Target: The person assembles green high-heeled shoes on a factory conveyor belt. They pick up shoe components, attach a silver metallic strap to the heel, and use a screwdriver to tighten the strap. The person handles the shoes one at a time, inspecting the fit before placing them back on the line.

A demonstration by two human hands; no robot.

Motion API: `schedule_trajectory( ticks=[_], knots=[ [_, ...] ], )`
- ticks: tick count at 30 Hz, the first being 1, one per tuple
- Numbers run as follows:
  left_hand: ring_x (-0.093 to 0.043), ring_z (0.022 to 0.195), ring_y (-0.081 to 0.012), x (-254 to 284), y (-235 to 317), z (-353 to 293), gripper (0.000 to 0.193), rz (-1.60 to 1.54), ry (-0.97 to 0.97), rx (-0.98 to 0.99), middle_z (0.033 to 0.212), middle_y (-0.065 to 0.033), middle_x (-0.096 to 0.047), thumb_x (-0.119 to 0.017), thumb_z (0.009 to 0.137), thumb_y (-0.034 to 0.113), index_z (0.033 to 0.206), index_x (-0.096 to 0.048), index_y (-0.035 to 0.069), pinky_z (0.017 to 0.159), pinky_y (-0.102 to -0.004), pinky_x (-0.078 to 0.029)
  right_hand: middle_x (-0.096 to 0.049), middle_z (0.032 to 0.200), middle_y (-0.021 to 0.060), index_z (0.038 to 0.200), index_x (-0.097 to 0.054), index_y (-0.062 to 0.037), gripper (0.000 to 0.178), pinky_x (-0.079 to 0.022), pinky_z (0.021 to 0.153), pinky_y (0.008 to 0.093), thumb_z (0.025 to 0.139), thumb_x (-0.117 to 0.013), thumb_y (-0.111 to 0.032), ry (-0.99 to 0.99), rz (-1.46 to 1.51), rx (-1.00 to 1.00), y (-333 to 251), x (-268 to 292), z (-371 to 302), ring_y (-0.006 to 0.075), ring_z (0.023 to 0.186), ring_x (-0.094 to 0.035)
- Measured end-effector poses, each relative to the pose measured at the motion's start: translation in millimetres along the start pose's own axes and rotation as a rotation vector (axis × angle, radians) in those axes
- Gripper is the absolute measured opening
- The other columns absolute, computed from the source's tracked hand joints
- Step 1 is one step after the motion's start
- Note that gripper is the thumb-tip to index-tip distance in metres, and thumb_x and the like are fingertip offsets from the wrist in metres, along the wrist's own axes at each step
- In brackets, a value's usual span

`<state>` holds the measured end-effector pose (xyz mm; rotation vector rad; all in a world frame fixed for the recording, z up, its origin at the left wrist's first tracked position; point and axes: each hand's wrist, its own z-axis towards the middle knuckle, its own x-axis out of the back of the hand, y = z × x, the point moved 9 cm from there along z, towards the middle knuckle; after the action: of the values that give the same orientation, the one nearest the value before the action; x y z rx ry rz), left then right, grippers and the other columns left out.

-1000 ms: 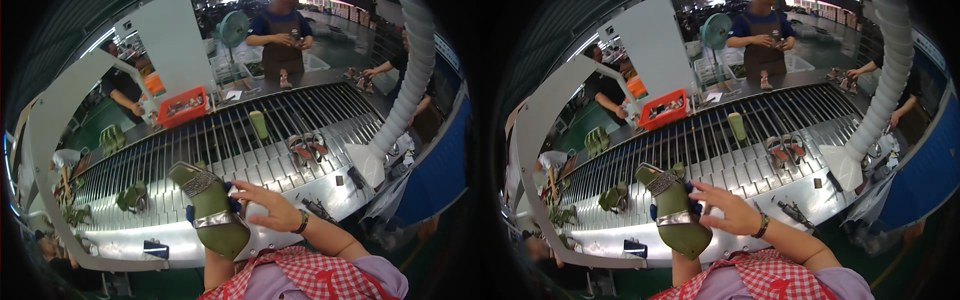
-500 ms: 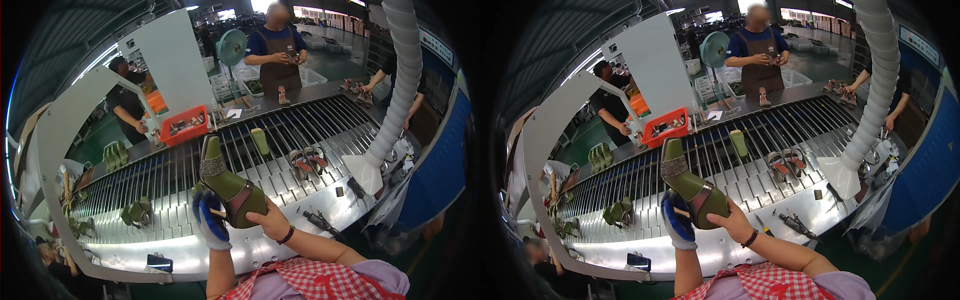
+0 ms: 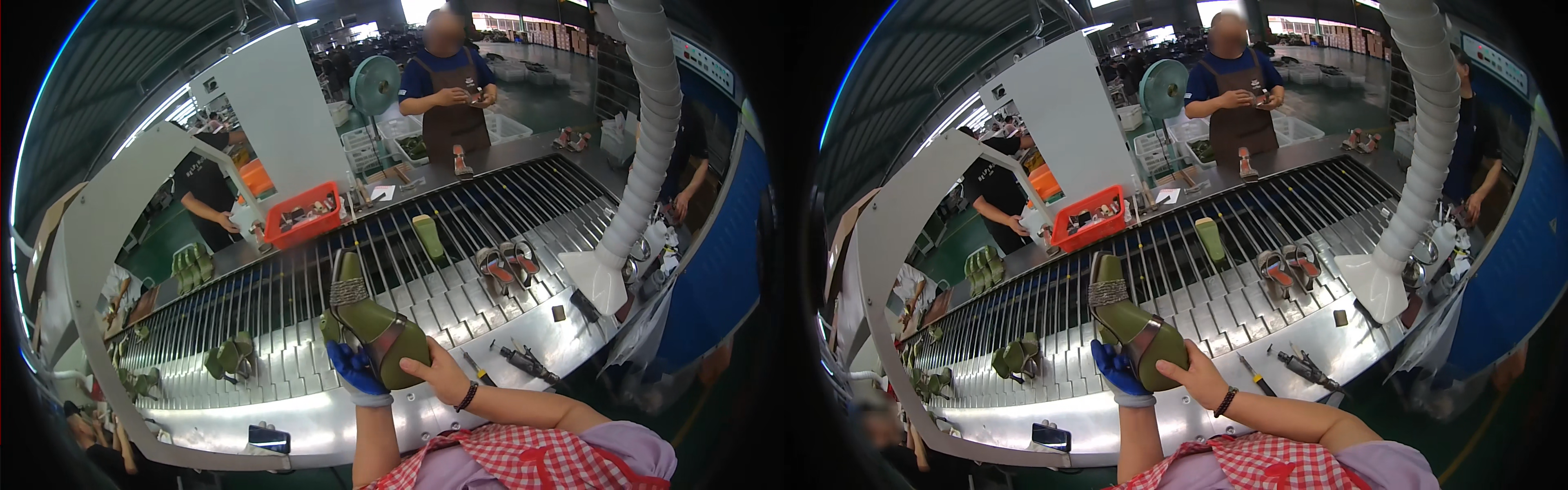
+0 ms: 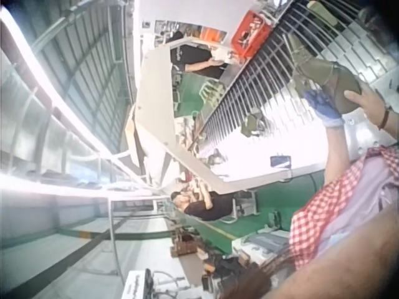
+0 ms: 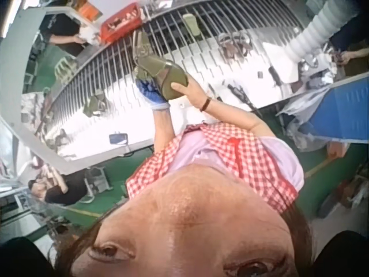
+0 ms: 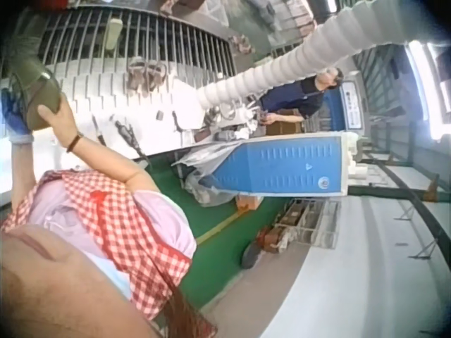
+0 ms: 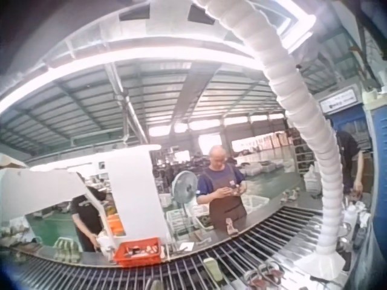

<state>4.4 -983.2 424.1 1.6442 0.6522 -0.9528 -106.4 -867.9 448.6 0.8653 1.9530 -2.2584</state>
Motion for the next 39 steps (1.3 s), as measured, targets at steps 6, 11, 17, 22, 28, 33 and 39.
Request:
schedule_trajectory(
  ticks=[6,11,17,22,28,33,39],
  knots=[
    [-0.052,0.085,-0.0094,24,12,4,0.032,0.145,0.159,-0.009,0.091,0.0059,-0.052,-0.053,0.094,0.047,0.104,-0.056,0.017,0.073,-0.0262,-0.046,-0.057,0.116,0.0120,0.125,-0.042,0.0041,0.060,-0.046,0.092,0.0299,0.085,-0.072,-0.029,-0.075,-0.282,0.099,7,9,0,0.0163,0.107,-0.055],
    [-0.052,0.087,-0.0102,-15,19,-20,0.027,0.134,0.167,0.055,0.094,0.0053,-0.052,-0.051,0.096,0.040,0.106,-0.057,0.017,0.071,-0.0232,-0.045,-0.056,0.117,0.0118,0.128,-0.039,0.0025,0.063,-0.045,0.093,0.0300,0.085,-0.073,-0.029,-0.056,-0.171,0.055,15,10,-10,0.0157,0.108,-0.054],
    [-0.049,0.080,-0.0019,41,18,19,0.028,0.195,0.047,-0.137,0.094,0.0064,-0.050,-0.049,0.098,0.018,0.124,-0.049,0.010,0.061,-0.0132,-0.040,-0.054,0.120,0.0110,0.131,-0.037,0.0001,0.067,-0.045,0.094,0.0315,0.083,-0.074,-0.030,-0.185,-0.250,0.055,4,0,-13,0.0161,0.112,-0.052],
    [-0.044,0.069,-0.0013,24,14,6,0.019,0.103,0.047,0.023,0.085,0.0086,-0.045,-0.047,0.099,0.028,0.114,-0.053,0.017,0.059,-0.0164,-0.037,-0.048,0.133,0.0073,0.143,-0.030,-0.0062,0.076,-0.041,0.102,0.0350,0.080,-0.072,-0.016,-0.454,0.107,-0.262,18,-13,-2,0.0175,0.123,-0.047],
    [-0.044,0.066,-0.0046,42,7,7,0.015,0.179,0.159,0.041,0.078,0.0080,-0.042,-0.052,0.097,0.035,0.097,-0.053,0.020,0.059,-0.0214,-0.040,-0.056,0.126,0.0084,0.135,-0.043,-0.0032,0.062,-0.043,0.100,0.0339,0.079,-0.068,-0.012,-0.440,0.194,-0.388,47,-11,-8,0.0186,0.117,-0.053],
    [-0.042,0.061,-0.0071,56,-4,13,0.025,0.115,0.153,0.138,0.065,0.0067,-0.038,-0.060,0.092,0.038,0.078,-0.049,0.020,0.059,-0.0234,-0.041,-0.061,0.116,0.0087,0.125,-0.053,-0.0007,0.048,-0.045,0.095,0.0324,0.078,-0.062,-0.007,-0.337,0.312,-0.532,69,-10,-13,0.0189,0.108,-0.059],
    [-0.040,0.056,-0.0095,93,-14,29,0.029,0.015,0.230,0.286,0.059,0.0046,-0.039,-0.064,0.090,0.039,0.074,-0.051,0.017,0.060,-0.0254,-0.045,-0.063,0.111,0.0081,0.120,-0.055,-0.0013,0.042,-0.049,0.085,0.0333,0.079,-0.060,-0.010,-0.270,0.297,-0.627,92,-14,-24,0.0187,0.100,-0.060]
  ],
)
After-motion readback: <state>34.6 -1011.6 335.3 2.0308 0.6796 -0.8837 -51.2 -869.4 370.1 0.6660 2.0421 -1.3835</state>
